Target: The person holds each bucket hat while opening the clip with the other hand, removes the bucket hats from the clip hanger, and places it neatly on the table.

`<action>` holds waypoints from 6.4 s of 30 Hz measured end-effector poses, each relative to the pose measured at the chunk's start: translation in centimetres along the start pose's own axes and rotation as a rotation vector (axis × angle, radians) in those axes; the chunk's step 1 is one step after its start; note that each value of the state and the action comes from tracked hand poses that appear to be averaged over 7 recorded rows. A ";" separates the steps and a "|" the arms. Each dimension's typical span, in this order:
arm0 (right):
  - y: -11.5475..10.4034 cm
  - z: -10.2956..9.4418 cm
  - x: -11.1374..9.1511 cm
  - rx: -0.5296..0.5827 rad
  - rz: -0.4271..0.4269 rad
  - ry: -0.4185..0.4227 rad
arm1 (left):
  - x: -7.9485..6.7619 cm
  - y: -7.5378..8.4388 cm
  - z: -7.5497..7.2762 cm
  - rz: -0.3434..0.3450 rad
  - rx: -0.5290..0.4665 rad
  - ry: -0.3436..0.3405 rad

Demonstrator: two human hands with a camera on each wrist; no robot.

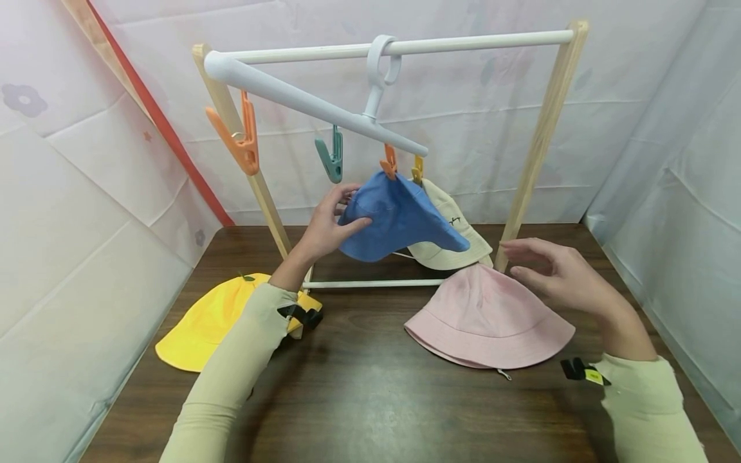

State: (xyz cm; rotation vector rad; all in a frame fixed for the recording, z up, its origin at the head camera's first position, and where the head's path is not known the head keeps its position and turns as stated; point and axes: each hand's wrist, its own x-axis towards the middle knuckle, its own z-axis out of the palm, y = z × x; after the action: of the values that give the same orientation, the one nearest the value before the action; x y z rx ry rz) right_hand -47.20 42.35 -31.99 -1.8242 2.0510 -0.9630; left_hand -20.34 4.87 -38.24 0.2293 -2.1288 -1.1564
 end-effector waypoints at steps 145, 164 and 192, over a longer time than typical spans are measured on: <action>-10.3 7.6 15.7 0.399 -0.090 0.298 | -0.7 0.2 0.3 0.010 -0.112 -0.032; -10.9 8.2 16.9 0.350 -0.101 0.302 | -1.1 0.9 0.1 0.018 -0.089 -0.044; -11.5 8.6 18.4 0.322 -0.087 0.315 | -0.9 0.8 0.4 0.028 -0.105 -0.053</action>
State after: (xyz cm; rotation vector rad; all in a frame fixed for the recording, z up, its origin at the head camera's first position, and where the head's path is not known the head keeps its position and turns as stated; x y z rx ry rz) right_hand -36.74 22.12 -26.94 -1.6865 1.8471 -1.5893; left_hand -19.77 5.98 -38.20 0.1215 -2.1034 -1.2664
